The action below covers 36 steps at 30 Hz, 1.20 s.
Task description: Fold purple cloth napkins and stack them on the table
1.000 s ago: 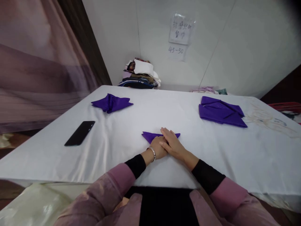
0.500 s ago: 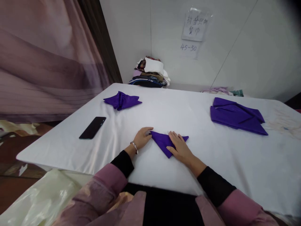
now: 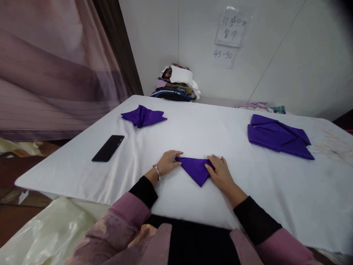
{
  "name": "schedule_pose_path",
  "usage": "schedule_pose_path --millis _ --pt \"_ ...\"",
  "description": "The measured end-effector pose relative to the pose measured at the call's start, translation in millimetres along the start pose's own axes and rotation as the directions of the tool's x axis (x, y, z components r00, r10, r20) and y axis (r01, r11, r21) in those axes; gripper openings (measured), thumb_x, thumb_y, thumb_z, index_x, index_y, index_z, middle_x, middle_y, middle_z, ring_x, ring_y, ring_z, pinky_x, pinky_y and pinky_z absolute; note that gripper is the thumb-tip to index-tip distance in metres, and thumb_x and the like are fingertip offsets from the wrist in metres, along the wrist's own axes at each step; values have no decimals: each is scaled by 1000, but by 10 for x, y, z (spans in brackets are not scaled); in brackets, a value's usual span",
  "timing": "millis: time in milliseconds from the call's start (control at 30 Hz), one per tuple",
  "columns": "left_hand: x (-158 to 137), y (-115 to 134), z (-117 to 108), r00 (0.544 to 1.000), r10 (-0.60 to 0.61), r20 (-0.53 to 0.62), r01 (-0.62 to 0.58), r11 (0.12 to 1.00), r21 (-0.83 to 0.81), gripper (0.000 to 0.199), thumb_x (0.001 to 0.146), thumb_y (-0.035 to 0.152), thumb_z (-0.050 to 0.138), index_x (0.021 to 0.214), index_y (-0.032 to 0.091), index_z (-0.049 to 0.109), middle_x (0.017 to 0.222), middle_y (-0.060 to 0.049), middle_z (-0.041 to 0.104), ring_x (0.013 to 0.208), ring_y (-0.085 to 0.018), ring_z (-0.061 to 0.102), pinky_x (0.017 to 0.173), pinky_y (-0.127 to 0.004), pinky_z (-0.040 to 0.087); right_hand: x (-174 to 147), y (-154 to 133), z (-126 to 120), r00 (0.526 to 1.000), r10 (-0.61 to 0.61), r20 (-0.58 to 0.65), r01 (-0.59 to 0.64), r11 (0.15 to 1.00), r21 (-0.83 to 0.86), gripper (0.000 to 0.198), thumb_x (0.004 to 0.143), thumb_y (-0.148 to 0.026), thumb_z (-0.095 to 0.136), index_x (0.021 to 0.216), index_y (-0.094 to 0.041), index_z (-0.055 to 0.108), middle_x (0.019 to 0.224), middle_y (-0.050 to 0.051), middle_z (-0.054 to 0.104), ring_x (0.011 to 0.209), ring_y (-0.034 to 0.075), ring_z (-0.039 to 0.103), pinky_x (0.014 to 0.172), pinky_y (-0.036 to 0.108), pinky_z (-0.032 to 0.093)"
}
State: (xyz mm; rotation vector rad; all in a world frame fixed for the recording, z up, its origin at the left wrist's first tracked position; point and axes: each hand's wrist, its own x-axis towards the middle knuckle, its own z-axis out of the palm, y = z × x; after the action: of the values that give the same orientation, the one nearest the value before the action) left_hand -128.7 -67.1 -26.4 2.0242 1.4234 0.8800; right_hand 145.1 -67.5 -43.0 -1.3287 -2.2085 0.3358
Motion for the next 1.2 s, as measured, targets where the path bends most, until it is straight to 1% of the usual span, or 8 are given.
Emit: schedule_pose_path --millis 267,400,567,700,833,933,1033,1200 --pt "8 -59 5 997 64 52 -65 998 24 30 69 23 65 99 23 62 84 -1 62 83 -17 58 86 -37 44 0 12 -3 999 -32 -19 32 999 7 40 90 -41 41 122 -20 51 124 9 56 123 25 43 106 52 22" --pt "4 -75 11 998 46 52 -45 999 -28 27 70 22 64 96 23 63 86 -1 62 78 -15 57 79 -33 47 1 46 9 1000 -20 -11 20 1000 20 40 90 -43 41 122 -21 52 124 9 56 123 26 43 105 52 24" --pt "-11 -48 12 998 34 47 -31 997 -65 22 72 22 61 93 23 64 85 -1 62 77 -14 57 78 -32 47 -3 109 8 997 0 -76 2 1000 29 42 90 -42 41 124 -20 50 126 9 55 124 26 42 104 52 26" --pt "-14 -34 18 999 31 36 -28 997 -76 20 72 21 60 91 21 65 83 -1 62 76 -14 57 77 -32 47 17 160 -27 997 -4 -79 6 1000 24 37 89 -40 43 118 -20 54 117 9 60 115 26 49 102 51 28" --pt "-10 -34 21 999 41 36 -38 996 -84 18 73 21 59 90 21 65 83 -1 62 77 -14 58 76 -31 48 51 230 -80 994 -25 -105 31 998 58 34 87 -39 47 113 -20 58 109 9 63 102 24 55 96 47 37" --pt "-7 -45 16 997 54 46 -50 996 -80 17 74 22 58 90 22 65 84 -1 63 77 -14 59 78 -31 48 60 281 -109 990 42 -134 -28 994 105 36 85 -40 49 112 -18 59 107 10 64 101 25 56 91 44 42" --pt "-8 -42 11 997 55 49 -53 998 -40 16 76 24 56 90 22 64 88 -2 65 81 -15 60 82 -33 47 55 305 -122 976 171 -131 -139 964 228 38 83 -39 50 114 -19 59 106 9 64 99 23 57 89 43 43" --pt "-29 202 100 996 76 -48 -67 982 174 24 81 37 55 98 22 62 102 -5 64 100 -21 55 94 -41 38 73 279 -148 921 372 -112 -251 790 560 43 82 -37 50 120 -16 54 107 9 64 91 21 59 83 40 47"
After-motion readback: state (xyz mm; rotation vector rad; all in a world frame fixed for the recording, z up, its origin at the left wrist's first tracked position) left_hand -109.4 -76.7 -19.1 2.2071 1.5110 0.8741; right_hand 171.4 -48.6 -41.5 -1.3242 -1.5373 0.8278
